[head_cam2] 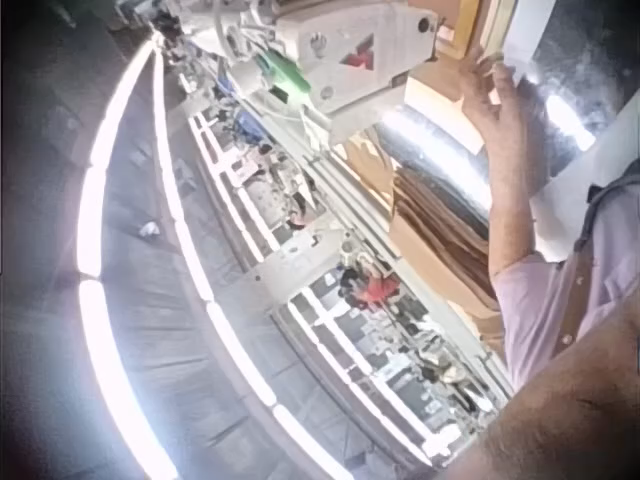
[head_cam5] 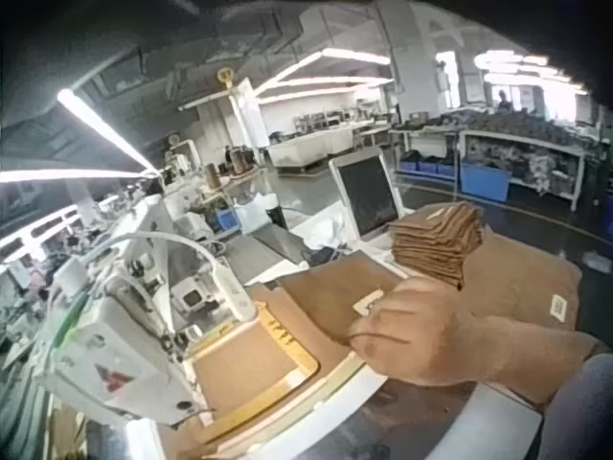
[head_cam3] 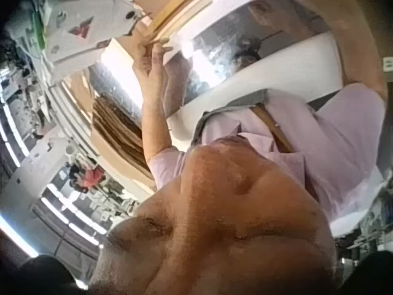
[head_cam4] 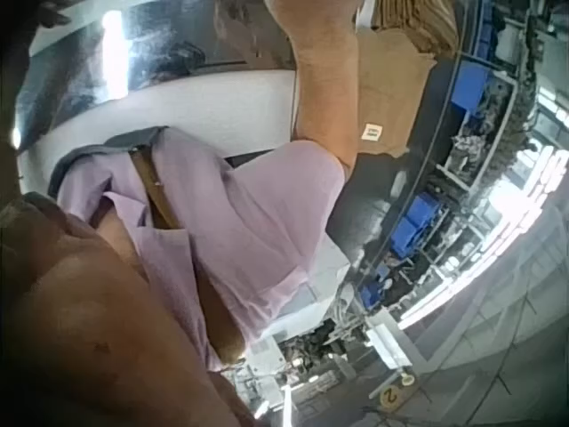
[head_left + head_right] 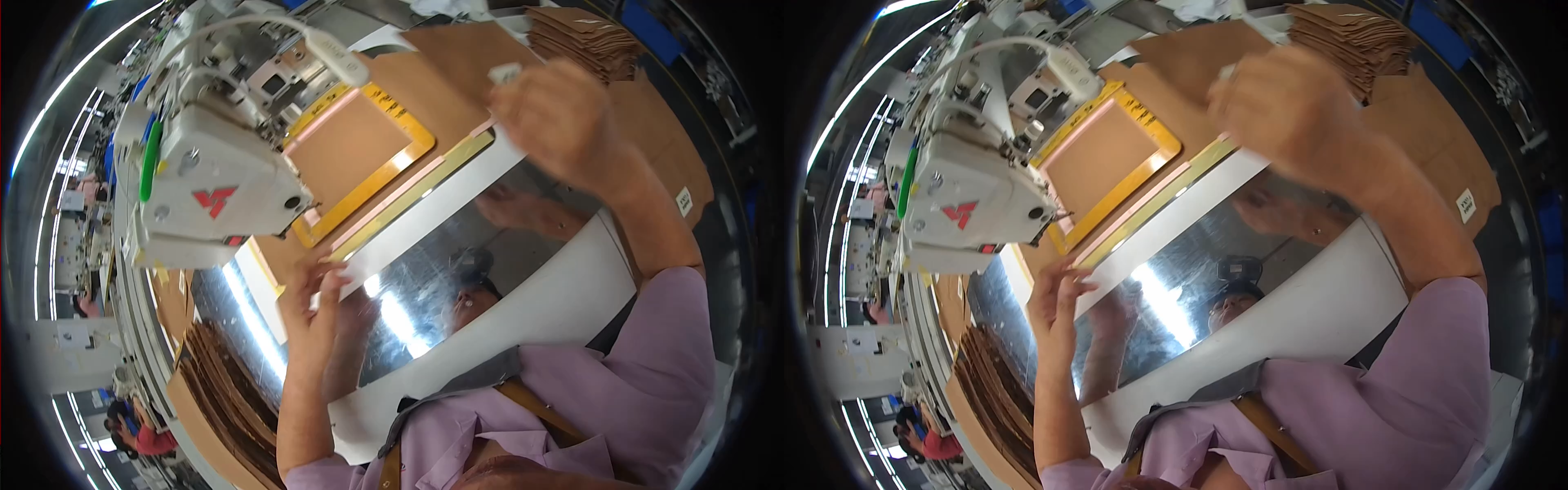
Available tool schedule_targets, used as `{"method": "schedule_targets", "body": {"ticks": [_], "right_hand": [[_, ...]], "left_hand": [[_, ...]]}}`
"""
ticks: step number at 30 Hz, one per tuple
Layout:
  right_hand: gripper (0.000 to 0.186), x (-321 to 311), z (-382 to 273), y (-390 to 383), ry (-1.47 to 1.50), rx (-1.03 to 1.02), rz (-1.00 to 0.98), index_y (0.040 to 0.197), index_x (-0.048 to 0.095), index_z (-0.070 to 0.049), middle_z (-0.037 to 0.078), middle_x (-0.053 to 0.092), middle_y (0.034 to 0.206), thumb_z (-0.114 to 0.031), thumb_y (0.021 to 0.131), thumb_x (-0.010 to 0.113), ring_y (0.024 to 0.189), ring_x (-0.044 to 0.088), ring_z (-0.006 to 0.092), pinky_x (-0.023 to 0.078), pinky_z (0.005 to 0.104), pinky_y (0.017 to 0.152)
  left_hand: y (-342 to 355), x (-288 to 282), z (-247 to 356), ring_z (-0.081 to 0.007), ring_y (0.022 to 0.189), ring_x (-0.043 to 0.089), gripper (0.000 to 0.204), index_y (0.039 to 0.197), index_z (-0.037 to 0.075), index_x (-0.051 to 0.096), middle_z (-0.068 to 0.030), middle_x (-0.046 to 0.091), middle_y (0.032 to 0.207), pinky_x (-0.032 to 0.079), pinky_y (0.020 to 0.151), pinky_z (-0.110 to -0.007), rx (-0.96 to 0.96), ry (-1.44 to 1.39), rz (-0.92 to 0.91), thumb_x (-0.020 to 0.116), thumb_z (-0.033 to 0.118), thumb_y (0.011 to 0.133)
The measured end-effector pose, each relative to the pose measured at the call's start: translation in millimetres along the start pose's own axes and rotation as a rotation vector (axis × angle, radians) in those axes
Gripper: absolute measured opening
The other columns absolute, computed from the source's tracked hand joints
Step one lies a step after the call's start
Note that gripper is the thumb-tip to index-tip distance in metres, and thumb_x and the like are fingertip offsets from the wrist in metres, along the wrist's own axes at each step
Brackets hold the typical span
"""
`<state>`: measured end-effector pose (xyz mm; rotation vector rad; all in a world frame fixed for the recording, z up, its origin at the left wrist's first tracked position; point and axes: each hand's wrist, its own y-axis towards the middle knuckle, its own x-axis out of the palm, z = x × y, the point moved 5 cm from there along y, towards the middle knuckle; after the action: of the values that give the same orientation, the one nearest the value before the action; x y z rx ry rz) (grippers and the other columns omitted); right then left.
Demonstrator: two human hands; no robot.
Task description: The recorder uses a sewing machine to stitch together leather pieces for a bag, including aligning a label and trimming thread.
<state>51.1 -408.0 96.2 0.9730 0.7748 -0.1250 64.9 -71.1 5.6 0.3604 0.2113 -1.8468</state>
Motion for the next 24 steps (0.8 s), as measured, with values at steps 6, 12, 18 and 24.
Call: {"method": "schedule_targets", "body": {"ticks": [6,12,18,24], "right_hand": [[0.021,72,-126,7,0.82,-0.171,-0.32,0.084,0.069,-0.009,0.004,0.07,0.092,-0.027,0.079,0.08,0.08,0.066,0.0231,0.051,0.0367,0.08],[0.024,137,-82,35,0.651,0.093,0.139,0.089,0.073,-0.007,0.008,0.073,0.092,-0.03,0.085,0.078,0.084,0.068,0.0294,0.051,0.0445,0.081],[0.024,180,-55,53,1.101,0.271,-0.647,0.094,0.074,-0.003,0.015,0.073,0.089,-0.027,0.092,0.071,0.092,0.07,0.0327,0.053,0.0417,0.084],[0.026,229,-6,84,0.857,0.252,-0.62,0.103,0.074,-0.008,0.012,0.074,0.099,-0.031,0.092,0.072,0.097,0.069,0.0304,0.053,0.0434,0.085]], "left_hand": [[36,44,-32,-0.0243,0.12,0.063,0.072,0.154,0.001,0.023,-0.0208,0.056,0.134,0.056,0.097,-0.036,-0.181,-0.45,-0.029,0.068,0.009,0.098],[42,49,-38,-0.0197,0.118,0.065,0.065,0.151,0.001,0.031,-0.0163,0.058,0.137,0.057,0.096,-0.033,-0.135,-0.494,-0.05,0.067,0.003,0.098],[40,17,-48,-0.0162,0.102,0.07,0.049,0.141,-0.001,0.047,-0.0127,0.069,0.12,0.058,0.086,-0.028,-0.217,-0.427,-0.054,0.069,0.01,0.099],[59,-62,-69,-0.007,0.082,0.066,0.018,0.104,-0.003,0.073,-0.0009,0.071,0.091,0.053,0.074,-0.026,-0.096,-0.027,0.274,0.076,0.013,0.095]]}}
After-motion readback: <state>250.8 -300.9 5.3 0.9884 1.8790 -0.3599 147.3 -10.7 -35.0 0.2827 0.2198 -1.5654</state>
